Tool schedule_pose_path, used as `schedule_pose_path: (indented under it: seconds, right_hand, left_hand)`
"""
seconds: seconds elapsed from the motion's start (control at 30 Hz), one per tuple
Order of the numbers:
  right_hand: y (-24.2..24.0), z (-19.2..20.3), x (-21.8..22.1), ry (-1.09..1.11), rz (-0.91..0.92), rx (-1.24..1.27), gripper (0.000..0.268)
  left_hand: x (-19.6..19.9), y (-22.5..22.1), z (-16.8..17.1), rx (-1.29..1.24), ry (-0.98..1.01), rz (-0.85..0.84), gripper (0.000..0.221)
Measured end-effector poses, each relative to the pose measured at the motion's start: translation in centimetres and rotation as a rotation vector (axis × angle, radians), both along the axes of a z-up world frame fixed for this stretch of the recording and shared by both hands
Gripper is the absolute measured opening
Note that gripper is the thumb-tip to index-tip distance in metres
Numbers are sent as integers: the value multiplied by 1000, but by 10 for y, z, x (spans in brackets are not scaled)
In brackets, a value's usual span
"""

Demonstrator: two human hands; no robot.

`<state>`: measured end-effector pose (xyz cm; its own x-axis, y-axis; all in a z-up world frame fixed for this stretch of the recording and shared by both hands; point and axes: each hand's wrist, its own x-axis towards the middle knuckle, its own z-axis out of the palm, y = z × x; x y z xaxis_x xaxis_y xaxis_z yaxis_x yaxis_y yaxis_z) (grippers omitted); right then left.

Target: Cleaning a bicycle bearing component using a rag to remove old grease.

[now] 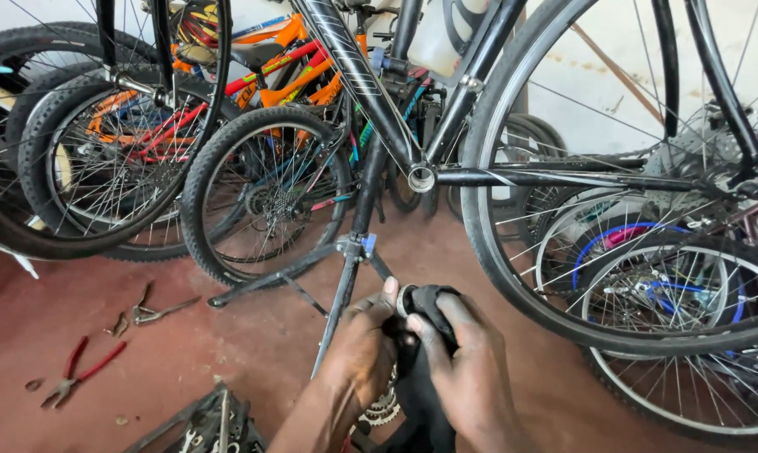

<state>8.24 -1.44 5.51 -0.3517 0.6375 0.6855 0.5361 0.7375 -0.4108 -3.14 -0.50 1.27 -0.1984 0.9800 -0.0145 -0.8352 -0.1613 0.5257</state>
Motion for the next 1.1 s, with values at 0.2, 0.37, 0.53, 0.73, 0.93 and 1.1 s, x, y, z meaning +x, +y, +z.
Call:
schedule_pose_path:
  seconds: [0.2,0.37,0.53,0.73,0.93,1.1]
  right_hand:
    - [-1,10,4,-122,109,64,19]
    - [-7,7,3,-180,15,113,23]
    - [4,-2,1,-53,-76,37,11]
    - [2,-15,-5,31,-157,-87,15]
    - [-2,-8,-3,527,87,-464,15]
    - [0,-1,8,193,-203,-71,19]
  left_hand:
    - [-5,-2,5,23,34,-64,32]
    - [-1,-13,13,-52,59,-48,32]
    - [8,0,-1,43,-76,37,27]
    - [12,-3,-2,120,8,166,20]
    - [25,-2,0,60,-69,115,18]
    - [33,0,-7,52,-95,101,21]
